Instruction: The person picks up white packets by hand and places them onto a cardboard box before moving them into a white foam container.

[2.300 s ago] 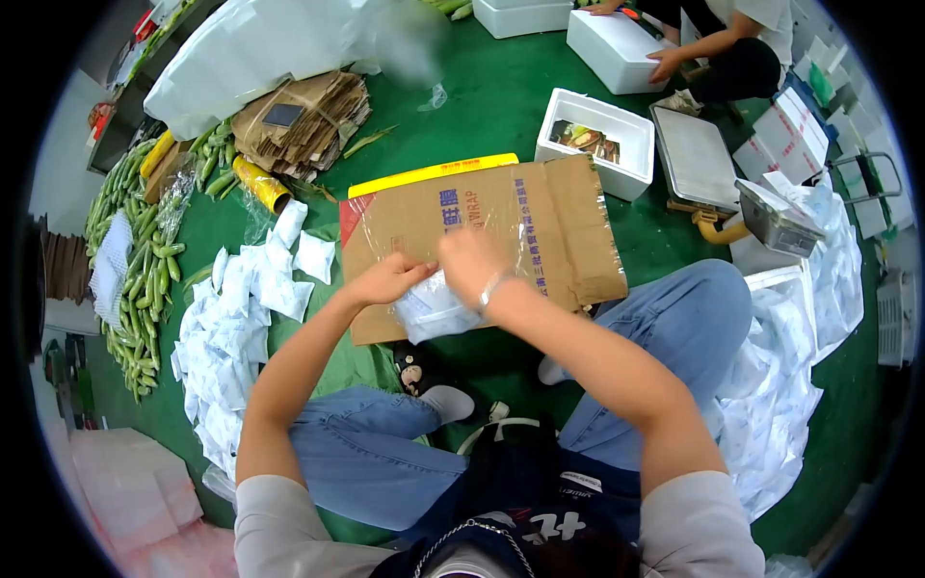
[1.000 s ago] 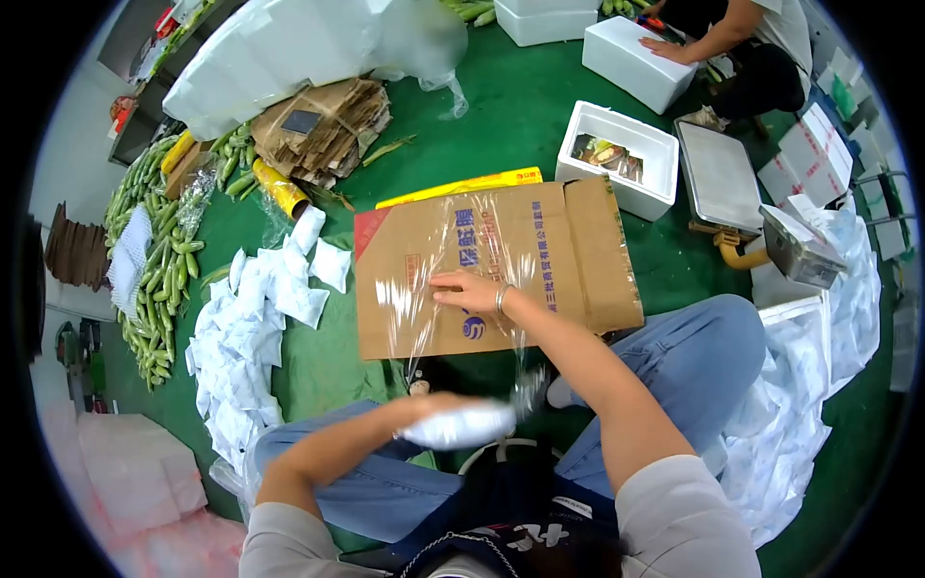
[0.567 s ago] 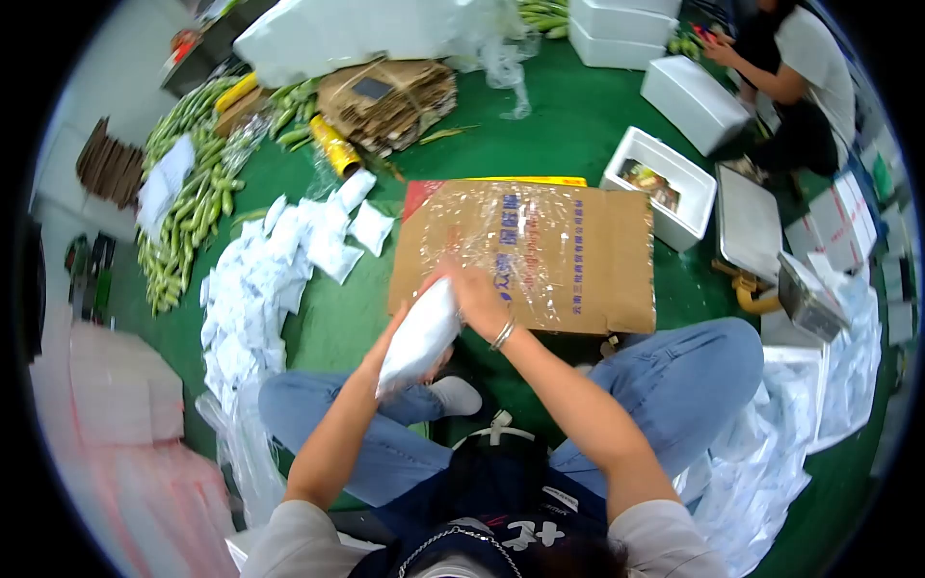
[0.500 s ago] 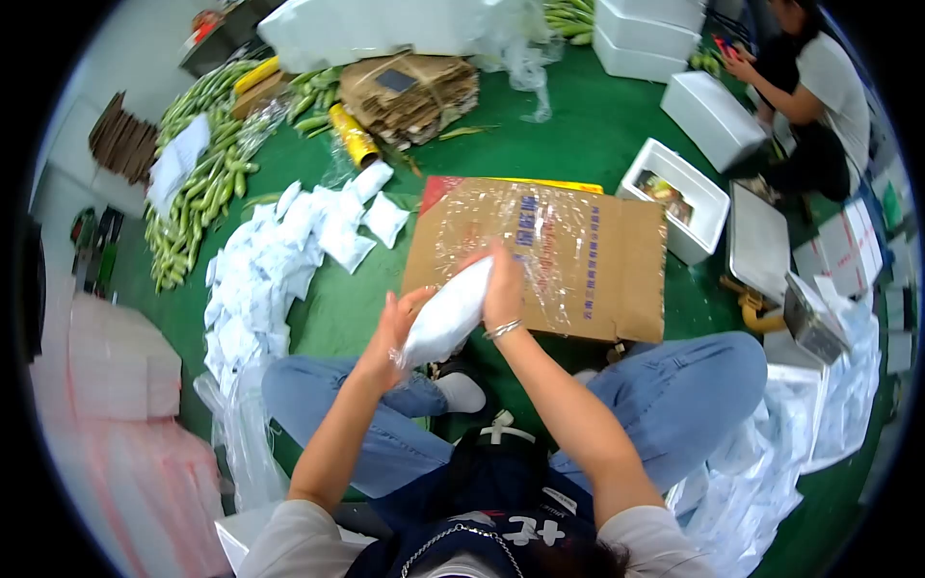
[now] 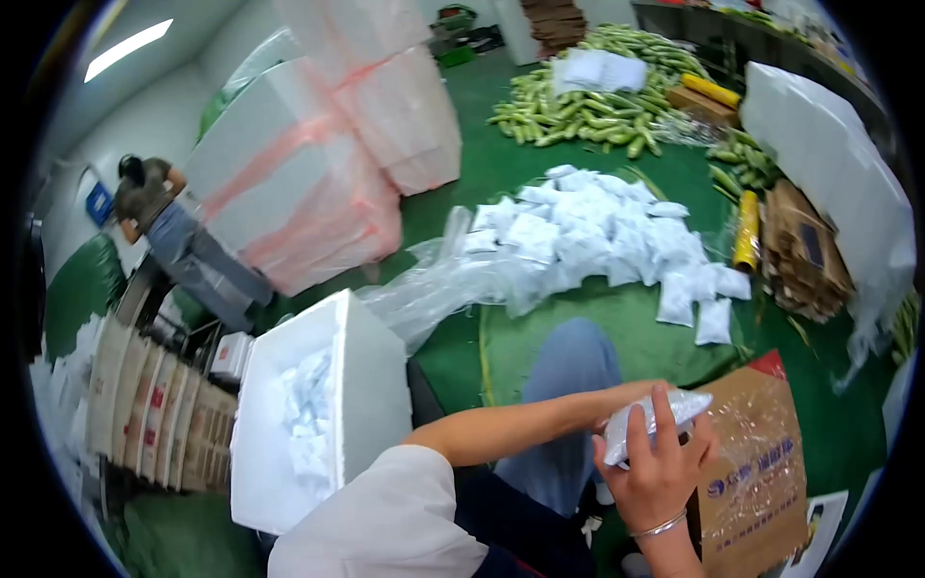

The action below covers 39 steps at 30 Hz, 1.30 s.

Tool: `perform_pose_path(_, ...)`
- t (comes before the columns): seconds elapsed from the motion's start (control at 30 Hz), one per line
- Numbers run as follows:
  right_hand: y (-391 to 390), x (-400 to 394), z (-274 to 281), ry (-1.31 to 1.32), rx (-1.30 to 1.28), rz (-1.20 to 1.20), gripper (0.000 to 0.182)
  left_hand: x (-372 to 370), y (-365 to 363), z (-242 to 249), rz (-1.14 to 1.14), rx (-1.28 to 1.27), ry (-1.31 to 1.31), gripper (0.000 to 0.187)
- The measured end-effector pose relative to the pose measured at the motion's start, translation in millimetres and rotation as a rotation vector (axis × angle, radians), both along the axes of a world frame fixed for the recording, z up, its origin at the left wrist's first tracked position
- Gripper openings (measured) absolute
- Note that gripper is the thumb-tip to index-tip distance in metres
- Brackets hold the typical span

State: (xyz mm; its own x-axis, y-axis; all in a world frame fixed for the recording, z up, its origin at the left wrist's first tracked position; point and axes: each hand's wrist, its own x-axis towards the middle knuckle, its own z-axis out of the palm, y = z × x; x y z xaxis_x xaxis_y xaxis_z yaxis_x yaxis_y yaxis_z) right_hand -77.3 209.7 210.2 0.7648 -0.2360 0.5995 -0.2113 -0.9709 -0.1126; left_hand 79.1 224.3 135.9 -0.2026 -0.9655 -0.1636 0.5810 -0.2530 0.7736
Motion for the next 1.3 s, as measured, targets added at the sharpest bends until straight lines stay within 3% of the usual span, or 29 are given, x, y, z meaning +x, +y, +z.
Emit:
perform_pose_path(0.03, 5.4, 11.1, 2.4, -0.121, -0.088, -0.003, 0.041, 6.9, 17.8, 18.0, 0.002, -0.155, -0.246, 0.028)
perform_pose_path(0.13, 15.0, 41.5, 13.5, -0.306, -0.086, 0.058, 0.034, 16.3, 67.7, 57.8, 0.149, -0.065, -0.496, 0.035)
perform_pose_path(0.17, 12.7, 58.6, 18.4, -0.498, -0.019, 0.092, 0.026, 21.7, 73.8, 46.5, 0.244, 0.218, -0.181, 0.047)
perform_pose_path(0.2, 13.6, 70.5, 20.6, -0.498, -0.014, 0.115, 0.026, 19.6, 87.4, 49.2, 0.267, 0.22, -0.178, 0.047)
perform_pose_path(0.27, 18.3, 90.6, 24.3, -0.628, 0.89, 0.258, 0.026, 15.2, 121.0, 59.4, 0.44, -0.154, -0.821, 0.062)
perform_pose_path(0.33, 30.6, 106.3, 37.3, -0.504, 0.808, 0.263, 0.023, 20.6, 143.2, 58.3, 0.498, -0.173, -0.895, 0.062)
perform_pose_path(0.4, 57.1, 114.6, 66.0, -0.232, 0.327, 0.649, 0.021, 32.7, 159.3, 40.9, 0.557, -0.223, -1.019, 0.061)
perform_pose_path(0.43, 66.9, 117.1, 75.7, -0.13, 0.309, 0.834, 0.02, 43.4, 168.5, 6.7, 0.816, -0.47, -1.384, 0.047)
perform_pose_path(0.5, 90.2, 116.5, 82.1, -0.023, 0.322, 1.098, 0.018, 30.1, 223.9, 51.6, 0.95, -0.216, -0.784, 0.038)
perform_pose_path(0.53, 98.3, 115.2, 79.8, -0.023, 0.349, 1.157, 0.018, 41.0, 252.0, 42.3, 0.964, -0.053, -1.201, 0.03)
perform_pose_path(0.57, 103.2, 109.7, 79.8, 0.004, 0.374, 1.116, 0.018, 14.0, 269.7, 72.5, 1.145, 0.28, -1.335, 0.019)
perform_pose_path(0.6, 105.1, 103.9, 78.7, -0.078, 0.392, 1.094, 0.016, 22.4, 303.5, 46.4, 1.172, 0.365, -1.038, 0.014)
perform_pose_path(0.63, 97.4, 99.6, 74.7, -0.16, 0.406, 1.059, 0.014, 22.2, 321.5, 52.3, 1.395, 0.163, -0.515, 0.011)
perform_pose_path(0.67, 77.1, 96.9, 66.6, -0.123, 0.426, 0.991, 0.014, 33.0, 341.7, 59.2, 1.545, 0.042, -0.406, 0.015)
perform_pose_path(0.7, 50.2, 91.4, 55.0, -0.11, 0.482, 0.923, 0.014, 51.7, 372.7, 51.8, 1.953, -0.053, -0.09, 0.024)
perform_pose_path(0.73, 23.5, 79.6, 41.5, -0.095, 0.531, 0.864, 0.014, 63.7, 392.7, 72.1, 2.08, -0.193, 0.077, 0.032)
perform_pose_path(0.77, -4.9, 64.9, 25.8, -0.094, 0.671, 0.696, 0.014, 72.3, 399.9, 93.5, 2.199, -0.27, 0.052, 0.034)
perform_pose_path(0.8, -36.1, 52.2, 11.3, -0.11, 0.797, 0.53, 0.014, 89.9, 426.2, 91.2, 2.126, -0.469, -0.138, 0.045)
perform_pose_path(0.83, -65.1, 36.7, -1.4, -0.145, 0.909, 0.317, 0.012, 88.3, 397.9, 105.7, 1.968, -0.675, -0.297, 0.056)
perform_pose_path(0.87, -106.5, 17.0, -35.5, -0.168, 1.04, 0.122, 0.012, 98.0, 373.8, 101.6, 2.273, -0.529, -0.495, 0.063)
perform_pose_path(0.93, -162.4, -23.3, -79.7, -0.122, 1.071, -0.176, 0.014, 135.7, 343.3, 37.9, 2.022, -0.231, -0.776, 0.056)
perform_pose_path(0.97, -185.5, -42.3, -104.7, -0.082, 1.041, -0.267, 0.014, 148.1, 308.6, 12.6, 1.812, -0.106, -0.703, 0.048)
perform_pose_path(1.0, -200.3, -55.7, -128.4, -0.093, 1.094, -0.324, 0.013, 157.4, 261.8, -11.3, 1.606, 0.01, -0.88, 0.043)
perform_pose_path(1.03, -206.1, -65.7, -147.0, -0.104, 1.148, -0.389, 0.013, 173.1, 209.3, -34.4, 1.549, 0.258, -0.885, 0.041)
perform_pose_path(1.07, -203.5, -68.6, -157.8, -0.094, 1.169, -0.42, 0.012, 196.0, 171.3, -75.0, 1.468, 0.263, -0.821, 0.04)
perform_pose_path(1.1, -200.5, -69.4, -165.9, -0.085, 1.187, -0.45, 0.012, 218.0, 130.4, -109.3, 1.34, 0.389, -0.927, 0.042)
perform_pose_path(1.13, -196.7, -70.3, -173.6, -0.039, 1.182, -0.464, 0.011, 249.9, 92.5, -159.5, 1.274, 0.36, -1.155, 0.053)
perform_pose_path(1.23, -181.2, -73.6, -187.5, 0.081, 1.142, -0.532, 0.011, 312.8, -17.7, -189.3, 1.013, 0.408, -1.942, 0.091)
perform_pose_path(1.3, -174.8, -80.7, -192.7, 0.159, 1.116, -0.605, 0.011, 355.4, -72.3, -194.8, 0.771, 0.634, -2.04, 0.107)
